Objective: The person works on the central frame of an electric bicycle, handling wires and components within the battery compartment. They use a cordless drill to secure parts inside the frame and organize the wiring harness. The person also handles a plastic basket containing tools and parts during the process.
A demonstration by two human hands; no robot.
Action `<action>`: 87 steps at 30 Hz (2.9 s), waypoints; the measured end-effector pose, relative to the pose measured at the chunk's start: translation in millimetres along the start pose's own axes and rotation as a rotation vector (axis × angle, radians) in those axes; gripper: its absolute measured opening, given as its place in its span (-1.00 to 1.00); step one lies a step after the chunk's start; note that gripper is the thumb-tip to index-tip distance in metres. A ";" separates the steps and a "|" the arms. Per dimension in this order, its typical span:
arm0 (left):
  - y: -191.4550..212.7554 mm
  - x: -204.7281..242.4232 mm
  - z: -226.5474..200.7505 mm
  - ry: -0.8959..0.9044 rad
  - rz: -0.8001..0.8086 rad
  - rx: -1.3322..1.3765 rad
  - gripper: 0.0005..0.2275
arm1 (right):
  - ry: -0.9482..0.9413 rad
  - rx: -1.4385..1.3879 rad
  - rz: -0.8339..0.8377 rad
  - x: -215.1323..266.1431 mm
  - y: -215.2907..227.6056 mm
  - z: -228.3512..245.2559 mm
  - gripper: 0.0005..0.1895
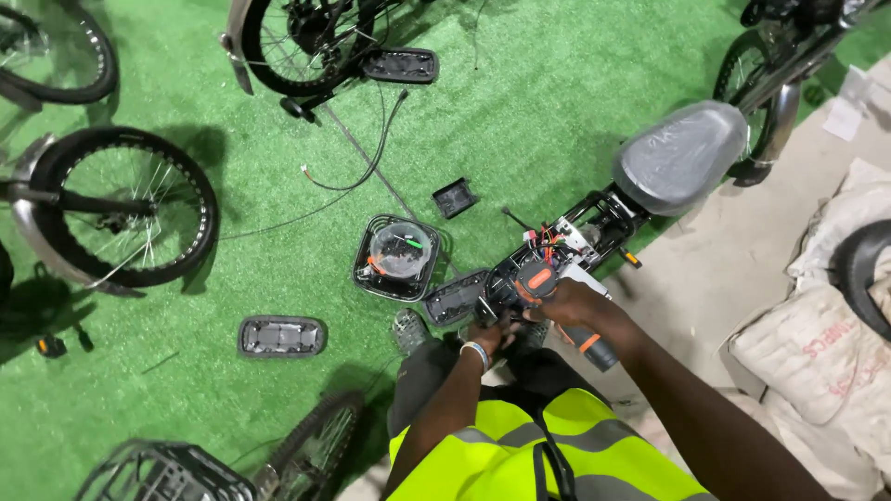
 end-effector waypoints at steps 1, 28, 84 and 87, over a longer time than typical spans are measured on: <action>-2.1 3.1 -4.3 -0.010 0.011 -0.009 -0.80 | -0.008 0.032 -0.009 -4.5 -1.9 -3.6 -0.20; 19.6 -24.5 -14.1 -0.064 -0.130 -0.111 -0.65 | 0.096 0.338 -0.008 -38.1 5.3 -9.4 -0.33; 5.2 61.1 -132.6 -0.311 0.304 -0.798 -0.48 | 0.147 0.379 -0.013 -0.2 -3.3 3.3 -0.28; 9.5 7.2 -128.7 -0.229 0.310 -1.389 -0.67 | 0.127 0.380 -0.025 -1.9 -1.0 3.5 -0.27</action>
Point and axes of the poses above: each hand's wrist, its own x-axis away from the middle knuckle, its own y-axis out of the back of the hand, z = x × y, the point moved 8 cm from there along -x, towards the middle knuckle, and after that the axes turned 8 degrees about z, right-handed, at the moved point
